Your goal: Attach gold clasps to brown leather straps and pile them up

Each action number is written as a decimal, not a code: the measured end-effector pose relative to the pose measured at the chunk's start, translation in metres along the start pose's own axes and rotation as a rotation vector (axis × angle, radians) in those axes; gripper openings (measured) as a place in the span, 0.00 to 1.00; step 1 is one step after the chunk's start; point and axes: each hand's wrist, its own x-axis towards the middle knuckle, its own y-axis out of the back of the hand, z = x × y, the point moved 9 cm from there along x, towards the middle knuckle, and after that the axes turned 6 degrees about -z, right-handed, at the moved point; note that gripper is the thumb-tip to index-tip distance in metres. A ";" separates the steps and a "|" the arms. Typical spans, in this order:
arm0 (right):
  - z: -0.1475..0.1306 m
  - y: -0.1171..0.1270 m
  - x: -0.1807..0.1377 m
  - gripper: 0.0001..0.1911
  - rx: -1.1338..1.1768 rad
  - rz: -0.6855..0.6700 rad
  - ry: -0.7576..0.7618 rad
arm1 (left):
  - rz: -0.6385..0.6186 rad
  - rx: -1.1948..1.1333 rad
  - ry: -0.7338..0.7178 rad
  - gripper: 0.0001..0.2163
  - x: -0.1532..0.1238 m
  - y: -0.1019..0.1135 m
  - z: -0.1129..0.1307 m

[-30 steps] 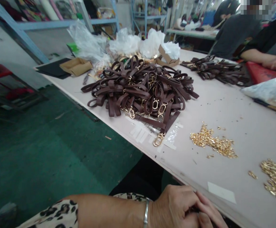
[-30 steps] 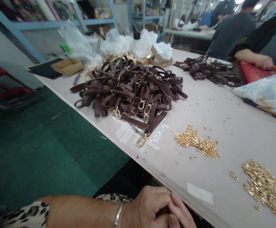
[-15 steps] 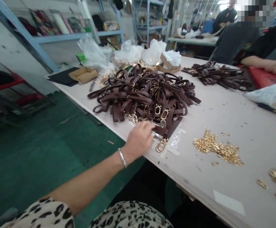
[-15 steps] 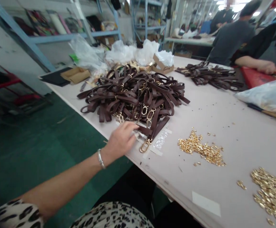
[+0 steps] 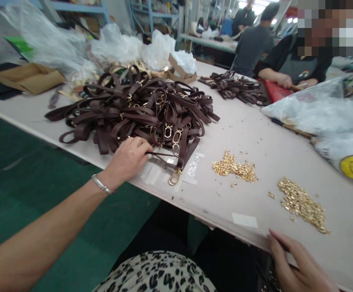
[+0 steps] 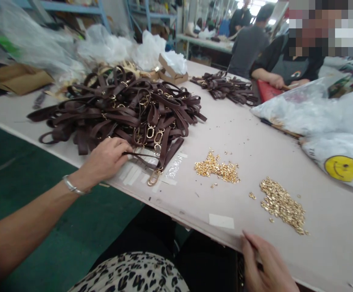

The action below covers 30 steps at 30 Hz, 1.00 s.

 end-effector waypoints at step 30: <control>-0.088 -0.081 0.065 0.10 0.636 -0.357 -0.052 | -0.409 -1.952 0.376 0.10 -0.047 -0.056 0.169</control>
